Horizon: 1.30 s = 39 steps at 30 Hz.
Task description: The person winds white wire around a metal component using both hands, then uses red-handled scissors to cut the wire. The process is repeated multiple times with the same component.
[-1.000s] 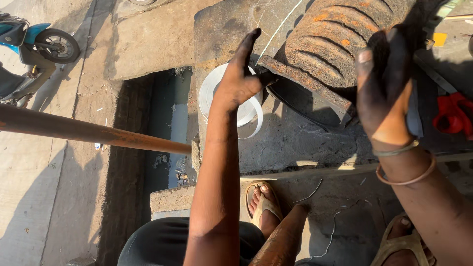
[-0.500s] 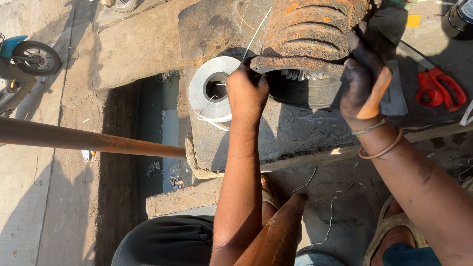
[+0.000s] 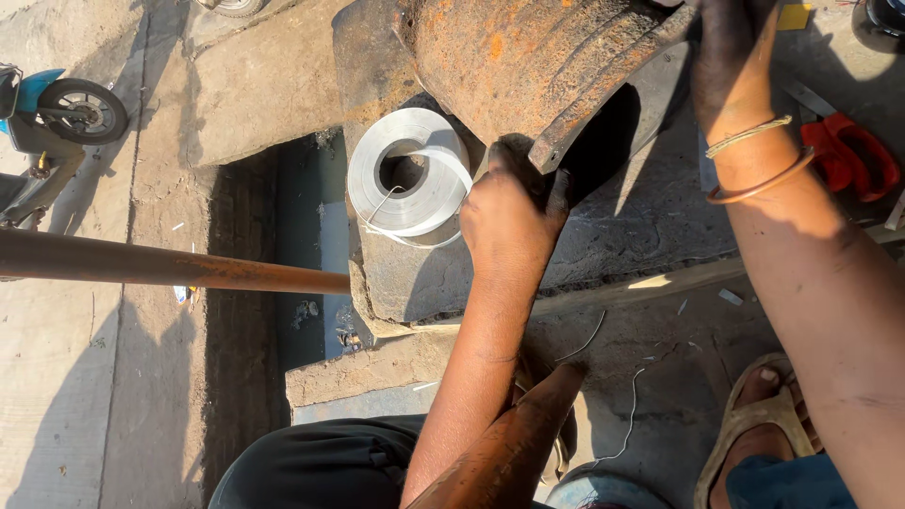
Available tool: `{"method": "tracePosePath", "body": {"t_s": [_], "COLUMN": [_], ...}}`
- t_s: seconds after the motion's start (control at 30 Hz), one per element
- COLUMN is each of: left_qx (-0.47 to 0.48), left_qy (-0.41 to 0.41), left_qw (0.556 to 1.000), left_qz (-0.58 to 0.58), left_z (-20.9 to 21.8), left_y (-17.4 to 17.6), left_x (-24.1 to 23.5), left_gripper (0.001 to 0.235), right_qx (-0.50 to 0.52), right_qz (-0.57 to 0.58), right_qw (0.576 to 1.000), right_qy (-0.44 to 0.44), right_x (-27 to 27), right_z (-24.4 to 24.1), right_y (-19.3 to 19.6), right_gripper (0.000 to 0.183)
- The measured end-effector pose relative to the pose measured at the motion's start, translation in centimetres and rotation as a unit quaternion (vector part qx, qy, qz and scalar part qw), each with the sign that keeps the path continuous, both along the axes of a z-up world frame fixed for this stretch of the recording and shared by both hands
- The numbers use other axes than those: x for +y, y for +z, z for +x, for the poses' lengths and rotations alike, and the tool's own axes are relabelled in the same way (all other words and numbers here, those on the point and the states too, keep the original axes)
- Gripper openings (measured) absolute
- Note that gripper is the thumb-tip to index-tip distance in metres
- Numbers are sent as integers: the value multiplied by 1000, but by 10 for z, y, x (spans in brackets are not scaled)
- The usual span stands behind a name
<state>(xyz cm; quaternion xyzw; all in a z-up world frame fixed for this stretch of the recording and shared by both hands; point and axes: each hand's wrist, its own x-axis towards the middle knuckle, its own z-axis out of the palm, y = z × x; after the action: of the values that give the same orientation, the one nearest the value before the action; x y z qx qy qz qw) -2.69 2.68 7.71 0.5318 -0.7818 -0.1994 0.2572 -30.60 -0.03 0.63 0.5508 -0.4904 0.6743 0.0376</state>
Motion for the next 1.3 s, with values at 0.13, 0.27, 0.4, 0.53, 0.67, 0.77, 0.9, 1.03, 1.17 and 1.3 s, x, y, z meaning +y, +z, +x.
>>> {"method": "tracePosePath", "body": {"t_s": [0.13,0.27,0.4,0.53,0.67,0.77,0.9,1.03,1.17,1.3], "left_qx": [82,195,188,216,219,219,231,242,249,210], "left_qy": [11,-32,-27,-27,-5,5,10,19,18,27], "left_qw": [994,979,981,974,973,974,970,969,967,977], "left_qz": [70,48,50,67,75,58,76,55,46,38], "left_z": [-5,-1,4,7,7,8,3,-3,-6,-6], "left_y": [-23,-49,-63,-62,-60,-59,-55,-51,-50,-48], "left_x": [-14,-30,-38,-46,-51,-50,-46,-41,-39,-42], "left_gripper": [71,69,68,62,55,61,63,68,71,65], "right_qx": [105,-170,143,200,196,190,178,116,142,190], "right_qz": [11,152,110,100,141,191,171,171,150,121], "right_qw": [994,939,983,975,970,962,969,976,975,971], "right_qy": [-33,257,28,-1,-15,-38,-12,70,88,78], "right_x": [31,67,73,78,86,86,82,78,75,73], "right_z": [17,29,41,42,43,47,40,34,29,25], "right_y": [25,54,72,78,80,80,76,69,62,64], "right_gripper": [8,45,30,35,33,26,30,27,27,27]}}
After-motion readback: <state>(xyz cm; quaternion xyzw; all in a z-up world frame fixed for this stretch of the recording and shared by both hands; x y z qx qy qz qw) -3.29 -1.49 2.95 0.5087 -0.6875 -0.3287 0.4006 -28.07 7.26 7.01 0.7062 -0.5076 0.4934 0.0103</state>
